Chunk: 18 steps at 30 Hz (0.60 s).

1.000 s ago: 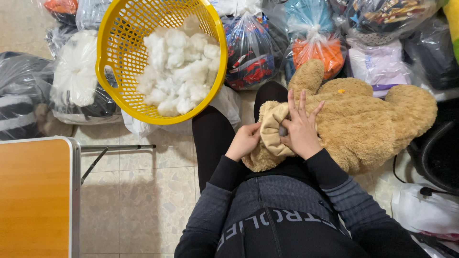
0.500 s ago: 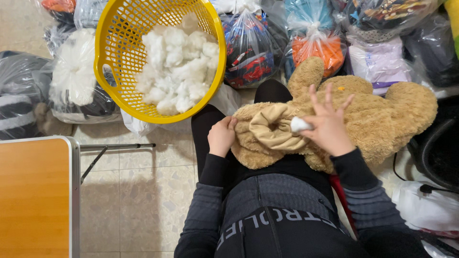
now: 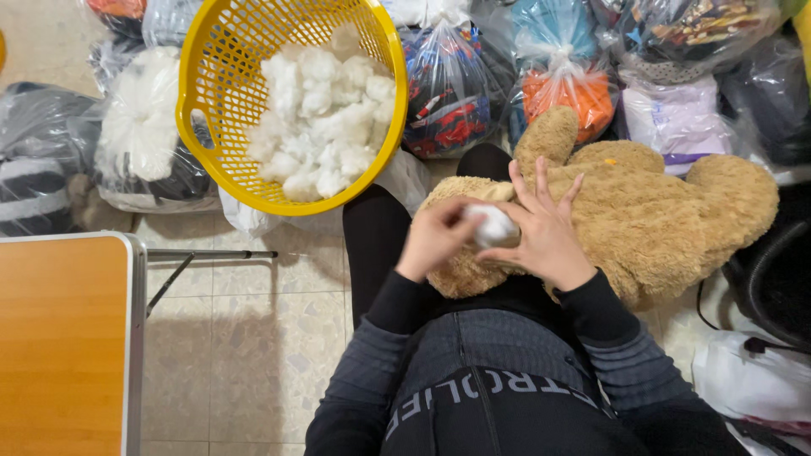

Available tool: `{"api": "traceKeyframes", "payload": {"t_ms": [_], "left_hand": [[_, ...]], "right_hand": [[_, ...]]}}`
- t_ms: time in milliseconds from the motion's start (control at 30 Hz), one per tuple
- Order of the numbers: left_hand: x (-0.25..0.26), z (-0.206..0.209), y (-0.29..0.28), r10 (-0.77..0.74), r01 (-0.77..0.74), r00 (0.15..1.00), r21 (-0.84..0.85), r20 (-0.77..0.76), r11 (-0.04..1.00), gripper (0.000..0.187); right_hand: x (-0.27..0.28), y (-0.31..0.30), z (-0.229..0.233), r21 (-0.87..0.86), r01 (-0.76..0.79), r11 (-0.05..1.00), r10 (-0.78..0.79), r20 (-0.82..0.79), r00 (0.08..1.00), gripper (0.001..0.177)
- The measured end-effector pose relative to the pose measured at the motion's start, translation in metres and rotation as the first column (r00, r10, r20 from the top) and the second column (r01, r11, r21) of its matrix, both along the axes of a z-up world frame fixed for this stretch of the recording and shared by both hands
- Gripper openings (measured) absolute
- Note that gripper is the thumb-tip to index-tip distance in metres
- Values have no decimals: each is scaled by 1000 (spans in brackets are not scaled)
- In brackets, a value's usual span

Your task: The person sits on the floor and repeatedly stuffs white cotton-like filling into the leg of a large brown teddy bear. They take handfuls of filling from a yellow basket and push the material into the opening of the bear's leg, compressing it with both hands.

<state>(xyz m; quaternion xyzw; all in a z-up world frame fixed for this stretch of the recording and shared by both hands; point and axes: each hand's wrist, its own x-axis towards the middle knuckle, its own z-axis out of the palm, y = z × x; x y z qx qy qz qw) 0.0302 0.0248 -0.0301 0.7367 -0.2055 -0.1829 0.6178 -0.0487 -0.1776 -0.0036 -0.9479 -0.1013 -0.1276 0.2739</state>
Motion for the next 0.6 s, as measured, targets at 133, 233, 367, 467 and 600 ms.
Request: {"api": "traceKeyframes", "payload": {"t_ms": [133, 233, 367, 467, 600], "left_hand": [[55, -25, 47, 418, -503, 863, -418, -283, 756, 36], [73, -31, 82, 545, -716, 695, -519, -469, 467, 46], [65, -46, 83, 604, -680, 733, -335, -313, 652, 48], [45, -62, 71, 460, -461, 887, 7, 35, 887, 45], [21, -75, 53, 256, -270, 963, 380, 89, 884, 61]], "right_hand": [[2, -11, -9, -156, 87, 984, -97, -55, 994, 44], [3, -18, -17, -204, 133, 970, -155, -97, 983, 26], [14, -14, -25, -286, 46, 957, -109, -211, 971, 21], [25, -3, -32, -327, -41, 944, -56, -282, 958, 23], [28, -6, -43, -408, -168, 897, -25, -426, 904, 20]]}}
